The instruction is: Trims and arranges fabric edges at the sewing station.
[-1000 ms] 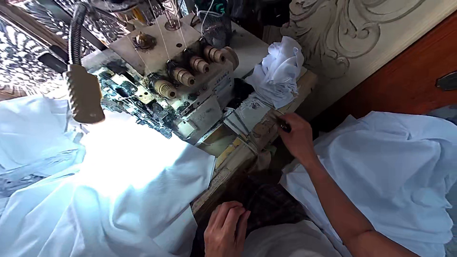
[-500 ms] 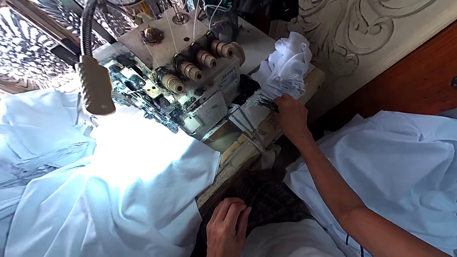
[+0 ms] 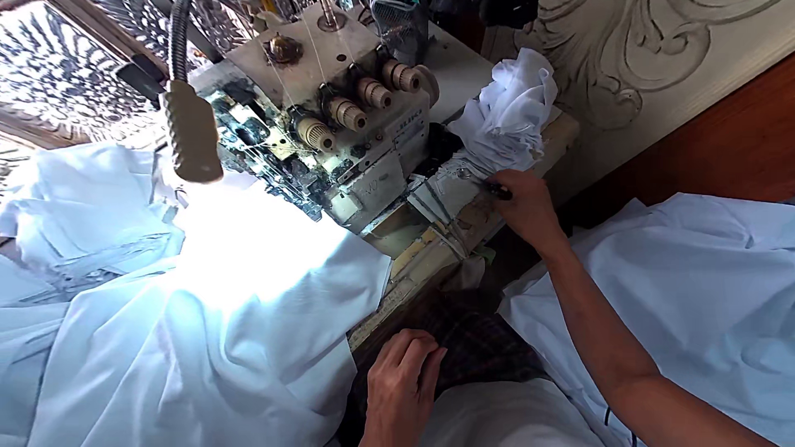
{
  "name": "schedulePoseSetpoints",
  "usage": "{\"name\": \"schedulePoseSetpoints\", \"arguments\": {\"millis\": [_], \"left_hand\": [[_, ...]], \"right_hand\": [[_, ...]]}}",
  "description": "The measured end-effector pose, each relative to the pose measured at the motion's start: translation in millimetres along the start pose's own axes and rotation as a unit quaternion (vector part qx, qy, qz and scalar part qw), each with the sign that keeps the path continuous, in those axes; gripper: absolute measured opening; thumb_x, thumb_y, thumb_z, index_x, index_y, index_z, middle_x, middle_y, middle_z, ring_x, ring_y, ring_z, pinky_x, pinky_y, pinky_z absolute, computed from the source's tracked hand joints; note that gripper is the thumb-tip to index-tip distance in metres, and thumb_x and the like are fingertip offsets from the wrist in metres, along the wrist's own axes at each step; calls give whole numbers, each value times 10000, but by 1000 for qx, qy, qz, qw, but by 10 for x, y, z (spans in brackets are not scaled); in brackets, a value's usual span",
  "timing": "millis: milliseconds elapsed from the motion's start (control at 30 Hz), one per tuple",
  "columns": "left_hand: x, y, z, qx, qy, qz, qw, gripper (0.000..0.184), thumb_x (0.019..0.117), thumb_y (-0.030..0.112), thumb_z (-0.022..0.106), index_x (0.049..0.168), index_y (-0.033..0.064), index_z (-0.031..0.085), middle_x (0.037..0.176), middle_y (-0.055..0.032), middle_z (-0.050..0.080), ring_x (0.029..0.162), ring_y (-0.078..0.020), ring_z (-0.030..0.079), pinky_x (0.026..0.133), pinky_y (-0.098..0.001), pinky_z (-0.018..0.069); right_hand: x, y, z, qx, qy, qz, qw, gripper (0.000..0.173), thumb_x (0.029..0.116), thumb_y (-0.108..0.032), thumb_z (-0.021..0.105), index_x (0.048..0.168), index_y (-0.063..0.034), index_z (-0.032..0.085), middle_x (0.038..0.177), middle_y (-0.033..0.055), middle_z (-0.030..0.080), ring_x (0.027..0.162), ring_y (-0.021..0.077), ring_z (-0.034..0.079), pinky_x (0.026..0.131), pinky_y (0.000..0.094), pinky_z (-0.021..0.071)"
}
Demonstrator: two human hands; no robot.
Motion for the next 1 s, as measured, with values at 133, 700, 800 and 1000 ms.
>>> {"name": "schedulePoseSetpoints", "arguments": {"millis": [133, 700, 800, 1000], "left_hand": [[-9, -9, 16, -5, -4, -4, 1000, 198, 1000, 240, 617, 891, 92, 688, 936, -44, 710, 930, -85, 674, 839, -173, 531], [-20, -43, 35, -17, -9, -14, 1000, 171, 986, 206, 632, 887, 81, 692, 940, -51, 713, 932, -91, 678, 844, -178, 534], [-10, -60, 26, -27, -10, -18, 999, 162, 980, 188, 641, 890, 65, 695, 941, -68, 714, 930, -99, 684, 850, -187, 544], [216, -127, 78, -118, -8, -23, 993, 163, 976, 144, 650, 909, 3, 695, 955, -99, 705, 913, -73, 674, 838, -167, 541]], "right_hand": [[40, 149, -170, -28, 76, 82, 993, 189, 973, -104, 651, 1098, 10, 736, 995, 193, 723, 899, 335, 693, 806, 537, 530], [185, -41, 158, -114, 13, 40, 993, 206, 898, -50, 694, 1066, 70, 694, 1037, 263, 673, 879, 446, 677, 719, 607, 521], [120, 71, 45, 62, 36, 113, 991, 204, 949, -99, 654, 1089, 38, 712, 994, 180, 699, 880, 253, 665, 794, 440, 532], [78, 124, 87, 441, 18, 230, 868, 108, 1013, -12, 545, 961, -67, 623, 722, -66, 635, 417, -56, 324, 381, 113, 261]]}}
Point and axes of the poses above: each hand's wrist, its own x-axis towards the middle knuckle, its own z-axis out of the palm, y = z × x, the point moved 7 cm from there along x, towards the middle knuckle
